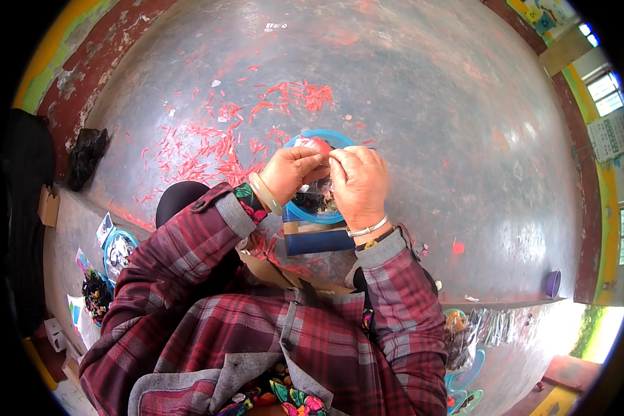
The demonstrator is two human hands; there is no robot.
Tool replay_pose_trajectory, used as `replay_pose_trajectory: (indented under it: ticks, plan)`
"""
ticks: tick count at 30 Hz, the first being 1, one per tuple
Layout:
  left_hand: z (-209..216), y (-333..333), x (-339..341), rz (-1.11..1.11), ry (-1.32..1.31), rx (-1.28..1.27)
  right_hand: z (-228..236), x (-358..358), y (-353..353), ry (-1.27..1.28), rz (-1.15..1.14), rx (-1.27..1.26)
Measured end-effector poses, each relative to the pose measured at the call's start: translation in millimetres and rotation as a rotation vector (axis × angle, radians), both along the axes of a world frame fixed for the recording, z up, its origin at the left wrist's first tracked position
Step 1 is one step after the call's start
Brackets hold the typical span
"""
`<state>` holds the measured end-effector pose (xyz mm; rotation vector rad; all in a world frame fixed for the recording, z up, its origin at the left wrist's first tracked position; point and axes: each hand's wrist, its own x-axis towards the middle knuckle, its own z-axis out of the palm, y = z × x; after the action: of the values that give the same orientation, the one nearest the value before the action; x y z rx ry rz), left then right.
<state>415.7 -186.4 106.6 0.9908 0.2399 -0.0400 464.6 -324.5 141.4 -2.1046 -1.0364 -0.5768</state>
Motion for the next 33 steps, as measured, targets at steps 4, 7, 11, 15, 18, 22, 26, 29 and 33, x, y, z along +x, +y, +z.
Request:
replay_pose_trajectory:
  ticks: [4,7,11,15,18,22,26,29,33]
  plan:
    - [-1.5,-3.2,-0.4,-0.051,-0.054,0.116,-5.0,0.6,-2.1,-0.02,-0.007,-0.053]
    - [-3.0,-3.7,-1.6,-0.072,-0.088,0.285,-5.4,-0.1,-1.6,-0.032,-0.009,-0.071]
    - [-4.8,-2.9,-2.2,-0.087,-0.096,0.405,-7.3,-0.2,-3.0,-0.039,-0.009,-0.111]
    - [-7.5,-1.5,-2.6,-0.089,-0.14,0.545,-6.7,-0.3,-3.1,-0.069,-0.001,-0.17]
    - [-7.3,-0.8,-3.6,-0.071,-0.2,0.796,-7.0,-0.6,-3.9,-0.106,0.006,-0.202]
    - [-8.0,-1.4,-5.5,-0.027,-0.324,0.982,-6.7,-2.0,-2.2,-0.152,0.014,-0.222]
    - [-10.4,-2.4,-5.7,0.008,-0.389,1.083,-9.2,-2.1,-1.8,-0.159,0.019,-0.232]
    - [-9.0,-2.3,-5.9,0.011,-0.422,1.099,-10.0,-2.7,-1.5,-0.142,0.014,-0.239]
    - [-9.4,-2.1,-5.7,0.0,-0.45,1.113,-9.9,-3.7,-1.6,-0.114,-0.007,-0.252]
